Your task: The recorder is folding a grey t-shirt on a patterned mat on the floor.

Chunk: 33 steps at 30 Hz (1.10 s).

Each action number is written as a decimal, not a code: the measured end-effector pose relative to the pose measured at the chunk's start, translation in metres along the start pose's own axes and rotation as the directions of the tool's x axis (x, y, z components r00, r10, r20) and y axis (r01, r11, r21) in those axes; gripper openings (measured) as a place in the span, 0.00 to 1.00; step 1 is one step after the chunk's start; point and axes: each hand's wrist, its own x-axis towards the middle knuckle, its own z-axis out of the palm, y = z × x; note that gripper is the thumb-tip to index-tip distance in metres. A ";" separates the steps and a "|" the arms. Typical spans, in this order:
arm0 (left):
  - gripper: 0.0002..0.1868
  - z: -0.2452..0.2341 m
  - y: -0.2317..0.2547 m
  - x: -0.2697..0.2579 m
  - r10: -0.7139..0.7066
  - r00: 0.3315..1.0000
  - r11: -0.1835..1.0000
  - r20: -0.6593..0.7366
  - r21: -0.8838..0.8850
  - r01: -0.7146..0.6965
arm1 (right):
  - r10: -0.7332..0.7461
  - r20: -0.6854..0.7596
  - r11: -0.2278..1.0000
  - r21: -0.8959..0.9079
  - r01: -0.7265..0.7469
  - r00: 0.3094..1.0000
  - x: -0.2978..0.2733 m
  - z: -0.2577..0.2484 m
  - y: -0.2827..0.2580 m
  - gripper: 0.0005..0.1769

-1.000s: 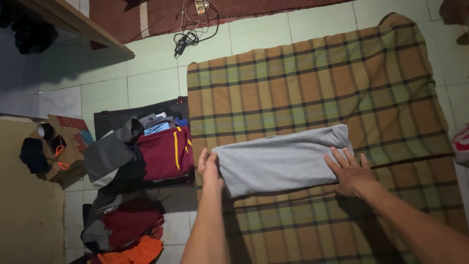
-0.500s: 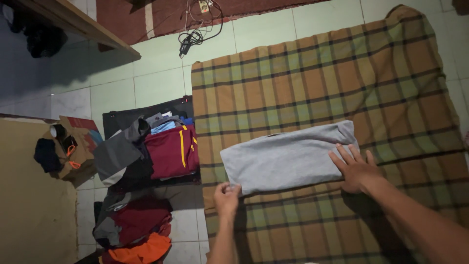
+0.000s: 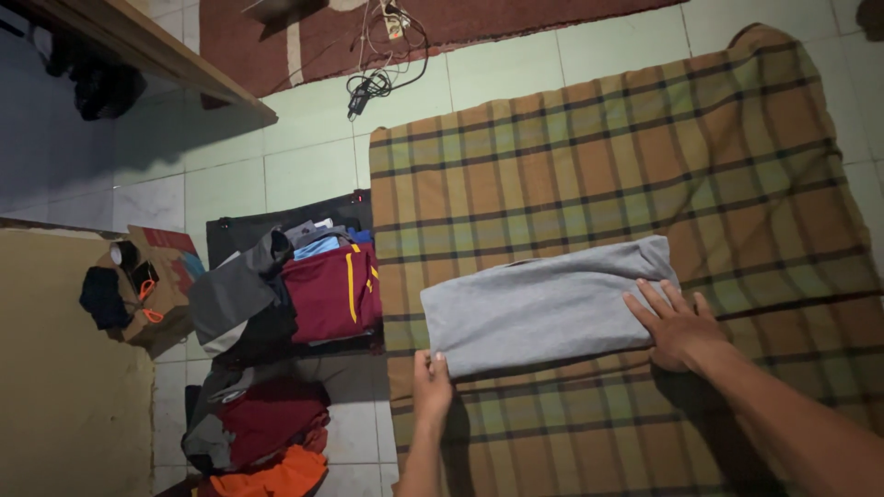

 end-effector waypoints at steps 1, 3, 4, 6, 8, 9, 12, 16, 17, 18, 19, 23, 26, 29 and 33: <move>0.12 0.002 0.003 0.001 0.001 1.000 1.000 0.003 0.000 -0.001 | 0.003 0.000 1.000 0.002 -0.003 1.000 0.001 0.001 0.001 0.54; 0.16 0.004 0.009 0.001 0.027 0.996 0.972 -0.080 0.237 -0.007 | -0.010 -0.006 1.000 -0.011 0.010 1.000 0.004 0.003 0.004 0.54; 0.16 0.004 0.022 -0.005 0.028 0.996 0.971 -0.082 0.238 -0.008 | -0.012 -0.007 1.000 -0.010 0.012 1.000 0.004 0.004 0.002 0.54; 0.19 0.006 0.048 -0.014 -0.005 0.988 0.926 -0.155 0.372 0.063 | -0.015 -0.022 1.000 -0.002 0.015 1.000 0.002 0.004 0.001 0.52; 0.19 0.007 0.044 -0.012 0.003 0.985 0.915 -0.170 0.397 0.066 | -0.003 -0.025 1.000 0.014 0.003 1.000 -0.012 -0.009 -0.005 0.53; 0.20 0.009 0.041 -0.012 0.008 0.983 0.905 -0.186 0.420 0.072 | 0.010 -0.025 1.000 0.029 -0.009 1.000 -0.020 -0.015 -0.007 0.53; 0.21 0.011 0.036 -0.010 0.023 0.986 0.936 -0.162 0.349 0.035 | -0.012 -0.239 0.997 0.071 0.030 0.971 0.013 0.032 0.004 0.53; 0.21 0.015 0.011 0.004 0.010 0.989 0.958 -0.144 0.284 0.032 | -0.005 -0.553 0.981 0.158 0.111 0.833 0.023 0.039 0.001 0.47; 0.21 0.015 0.008 0.011 0.056 0.987 0.958 -0.148 0.286 -0.011 | 0.035 -0.651 0.964 0.223 0.147 0.758 0.024 0.032 -0.002 0.44; 0.20 0.013 0.002 0.013 0.096 0.984 0.956 -0.153 0.291 -0.048 | 0.081 -0.731 0.940 0.283 0.193 0.677 0.021 0.028 -0.006 0.41; 0.20 0.014 0.000 0.015 0.090 0.984 0.955 -0.157 0.295 -0.041 | 0.077 -0.728 0.938 0.283 0.197 0.681 0.026 0.027 -0.005 0.41; 0.19 0.018 0.011 0.024 0.086 0.989 0.979 -0.119 0.196 -0.061 | 0.172 -0.822 0.898 0.358 0.256 0.544 0.059 0.024 0.005 0.35; 0.18 0.019 0.019 0.026 0.071 0.994 0.982 -0.081 0.180 -0.055 | 0.214 -0.798 0.880 0.408 0.244 0.563 0.096 0.028 0.019 0.32; 0.18 0.017 0.018 0.026 0.075 0.996 0.977 -0.049 0.203 -0.064 | 0.221 -0.736 0.883 0.429 0.189 0.640 0.113 0.024 0.028 0.29; 0.17 0.014 0.033 0.018 0.031 0.999 0.970 -0.026 0.243 -0.024 | 0.201 -0.621 0.918 0.389 0.076 0.757 0.118 0.018 0.034 0.22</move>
